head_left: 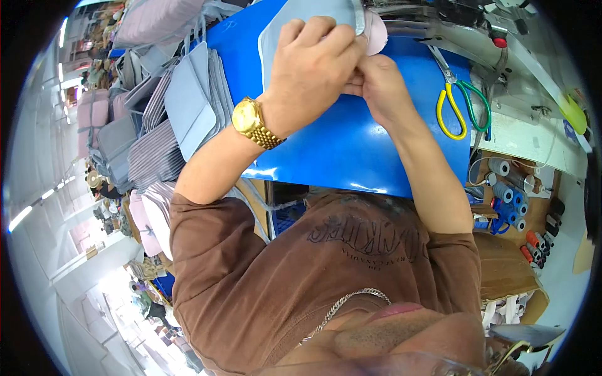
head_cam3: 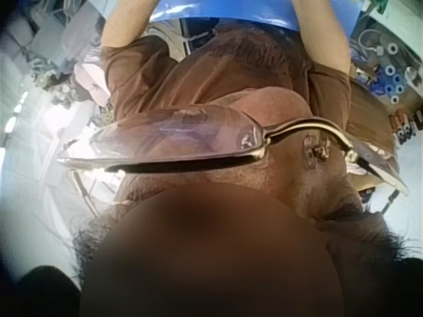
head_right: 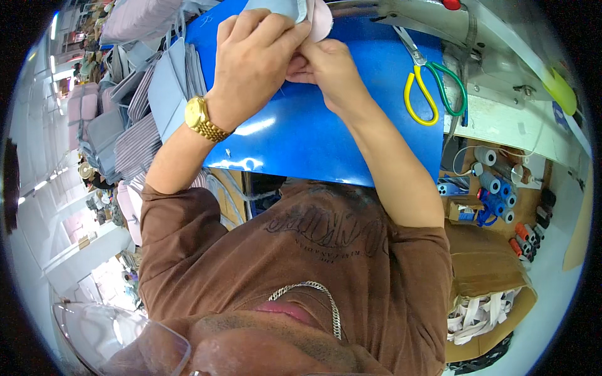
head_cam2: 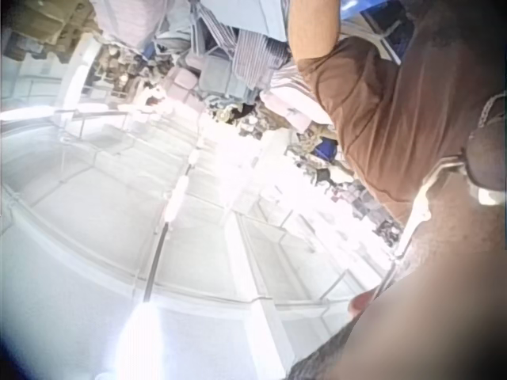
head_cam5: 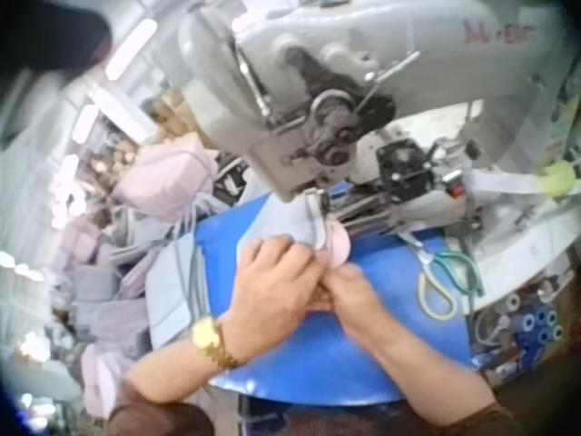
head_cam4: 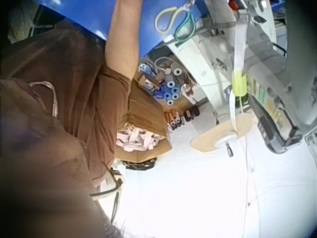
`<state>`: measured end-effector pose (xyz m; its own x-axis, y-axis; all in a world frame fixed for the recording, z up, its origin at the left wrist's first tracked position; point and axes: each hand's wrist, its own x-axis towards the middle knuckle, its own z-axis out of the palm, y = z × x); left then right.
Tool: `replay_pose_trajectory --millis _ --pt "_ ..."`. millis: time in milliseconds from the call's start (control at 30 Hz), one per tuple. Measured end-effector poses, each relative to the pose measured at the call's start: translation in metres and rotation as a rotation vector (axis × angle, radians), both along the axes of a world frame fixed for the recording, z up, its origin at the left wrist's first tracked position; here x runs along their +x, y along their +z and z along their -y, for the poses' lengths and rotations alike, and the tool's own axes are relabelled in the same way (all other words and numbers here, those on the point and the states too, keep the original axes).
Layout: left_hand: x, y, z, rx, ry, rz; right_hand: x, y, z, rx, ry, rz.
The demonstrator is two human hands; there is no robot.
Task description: The recorder is assembling and organizing small fabric pouches at a workstation in a garment factory.
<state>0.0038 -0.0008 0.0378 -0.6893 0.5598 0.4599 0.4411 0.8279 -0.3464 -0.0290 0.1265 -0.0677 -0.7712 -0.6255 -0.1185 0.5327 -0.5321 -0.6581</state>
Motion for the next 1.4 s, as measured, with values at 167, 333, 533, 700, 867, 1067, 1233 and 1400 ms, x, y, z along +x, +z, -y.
replay_pose_trajectory --millis 167,333,533,700,867,1067,1233,1400 --pt "-0.004 -0.015 -0.003 0.239 -0.017 0.046 -0.001 -0.005 0.009 0.005 -0.060 -0.035" --pt "-0.016 -0.029 -0.008 0.300 -0.026 -0.038 -0.009 -0.010 0.009 0.030 -0.067 -0.125" --pt "-0.025 -0.004 -0.024 0.364 0.040 -0.009 -0.017 -0.001 0.010 0.010 -0.107 -0.129" --pt "-0.035 -0.002 -0.031 0.453 0.023 -0.001 -0.024 0.005 -0.006 0.075 -0.098 -0.177" --pt "-0.038 -0.012 -0.028 0.495 -0.158 -0.177 -0.029 0.012 -0.028 0.380 -0.141 -0.431" --pt "-0.036 -0.008 -0.015 0.921 0.119 0.234 -0.029 0.039 -0.050 0.607 -0.246 -0.666" --pt "-0.055 -0.037 0.005 1.340 -0.035 0.587 -0.019 0.048 -0.052 0.623 -0.254 -0.611" --pt "-0.064 -0.051 0.014 1.393 -0.143 0.638 -0.009 0.044 -0.049 0.658 -0.251 -0.676"
